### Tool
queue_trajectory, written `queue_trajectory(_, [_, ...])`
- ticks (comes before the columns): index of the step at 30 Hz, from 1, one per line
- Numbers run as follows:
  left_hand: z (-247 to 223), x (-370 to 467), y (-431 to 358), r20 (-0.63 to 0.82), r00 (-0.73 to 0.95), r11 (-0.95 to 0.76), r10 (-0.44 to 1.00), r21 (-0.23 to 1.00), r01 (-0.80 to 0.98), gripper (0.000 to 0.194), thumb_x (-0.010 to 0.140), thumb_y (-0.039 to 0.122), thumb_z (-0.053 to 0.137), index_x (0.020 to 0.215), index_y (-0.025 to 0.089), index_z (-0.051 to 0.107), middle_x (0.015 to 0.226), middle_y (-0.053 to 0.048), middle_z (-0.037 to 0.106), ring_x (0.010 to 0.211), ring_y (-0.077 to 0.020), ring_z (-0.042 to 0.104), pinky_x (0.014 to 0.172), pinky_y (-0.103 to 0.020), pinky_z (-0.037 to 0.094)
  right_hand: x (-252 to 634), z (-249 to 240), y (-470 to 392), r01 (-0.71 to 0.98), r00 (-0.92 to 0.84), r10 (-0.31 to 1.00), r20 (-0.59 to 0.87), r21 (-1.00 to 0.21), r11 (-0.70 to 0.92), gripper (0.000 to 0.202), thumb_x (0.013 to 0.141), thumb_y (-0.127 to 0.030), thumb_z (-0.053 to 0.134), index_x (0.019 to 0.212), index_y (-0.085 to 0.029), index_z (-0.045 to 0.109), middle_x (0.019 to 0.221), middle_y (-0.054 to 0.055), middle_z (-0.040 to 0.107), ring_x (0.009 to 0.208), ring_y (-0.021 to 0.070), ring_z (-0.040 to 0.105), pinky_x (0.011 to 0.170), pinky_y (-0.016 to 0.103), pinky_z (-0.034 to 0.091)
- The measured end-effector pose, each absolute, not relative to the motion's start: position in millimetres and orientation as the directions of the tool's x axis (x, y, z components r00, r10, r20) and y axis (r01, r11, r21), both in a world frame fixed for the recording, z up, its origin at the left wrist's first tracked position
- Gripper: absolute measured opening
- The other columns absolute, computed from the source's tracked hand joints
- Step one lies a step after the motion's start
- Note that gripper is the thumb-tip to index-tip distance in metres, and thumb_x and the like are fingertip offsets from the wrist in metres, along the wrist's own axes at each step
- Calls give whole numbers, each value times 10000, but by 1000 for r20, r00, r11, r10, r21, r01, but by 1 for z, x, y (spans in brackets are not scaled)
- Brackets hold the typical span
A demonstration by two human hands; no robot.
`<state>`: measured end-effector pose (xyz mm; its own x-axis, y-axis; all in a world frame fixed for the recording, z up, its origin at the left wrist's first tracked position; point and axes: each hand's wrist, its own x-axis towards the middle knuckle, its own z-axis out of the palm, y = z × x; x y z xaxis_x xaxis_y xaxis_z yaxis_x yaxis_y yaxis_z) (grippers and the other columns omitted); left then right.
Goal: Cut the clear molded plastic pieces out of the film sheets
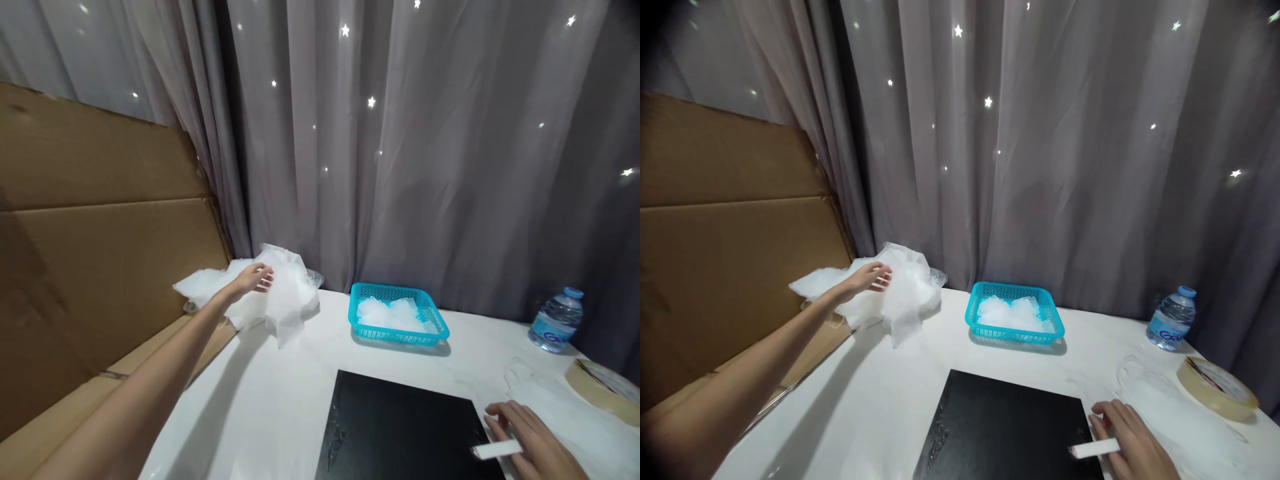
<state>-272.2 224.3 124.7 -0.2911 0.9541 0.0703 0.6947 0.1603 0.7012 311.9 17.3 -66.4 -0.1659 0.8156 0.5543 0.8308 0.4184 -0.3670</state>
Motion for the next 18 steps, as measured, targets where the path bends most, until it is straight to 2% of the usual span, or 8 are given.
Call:
queue_trajectory(3, [126,-265,226,60,-303,196,951,642,742,351,1029,337,674,1332,163,637,1316,-113,670,1096,-258,702,918,-463,617,311,-68,17,833,-174,810,559,-355,424,445,1044,-565,458,928,-247,747,888,81,791,795,245,784,697,316,655])
queue_trajectory(5, [126,-255,226,120,-337,208,934,582,786,365,1033,364,664,1338,167,632,1327,-112,665,1115,-264,694,943,-481,603,313,-72,18,839,-176,817,549,-351,417,431,1046,-555,464,937,-245,744,908,85,792,821,251,785,714,321,654])
queue_trajectory(7, [124,-238,225,227,-366,212,903,506,836,497,1009,468,671,1374,140,597,1380,-173,628,1215,-337,649,1005,-536,554,316,-77,19,844,-187,828,528,-344,410,397,1042,-537,490,943,-244,739,928,84,792,841,253,784,737,324,651])
queue_trajectory(9, [117,-217,224,337,-359,199,870,426,882,720,936,591,706,1421,88,534,1438,-278,562,1343,-457,542,1059,-578,491,318,-80,19,846,-209,842,498,-339,410,360,1035,-521,521,953,-244,736,944,81,790,856,253,780,757,325,647])
queue_trajectory(11, [108,-195,225,402,-325,179,856,360,916,812,876,598,767,1444,79,508,1449,-316,541,1398,-511,471,1075,-577,472,318,-80,18,847,-207,848,487,-345,405,359,1036,-526,523,957,-245,731,948,82,784,859,256,772,766,333,639])
queue_trajectory(14, [96,-174,229,431,-314,188,846,311,932,610,936,444,763,1424,137,562,1446,-220,581,1354,-423,546,1073,-566,498,314,-78,17,843,-176,842,511,-364,397,396,1047,-551,489,944,-248,722,914,83,768,823,259,754,748,346,623])
queue_trajectory(16, [94,-172,232,430,-349,222,833,319,921,445,1002,360,703,1389,165,602,1421,-151,611,1258,-333,628,1029,-543,549,311,-76,17,838,-158,837,523,-377,394,417,1056,-556,464,929,-248,714,879,81,754,797,257,738,733,351,608])
queue_trajectory(18, [97,-179,235,413,-390,250,823,353,901,376,1029,338,672,1362,172,622,1378,-121,640,1172,-284,674,972,-507,591,308,-74,17,834,-155,843,516,-390,392,416,1063,-545,452,923,-247,706,867,79,747,798,258,727,735,355,597])
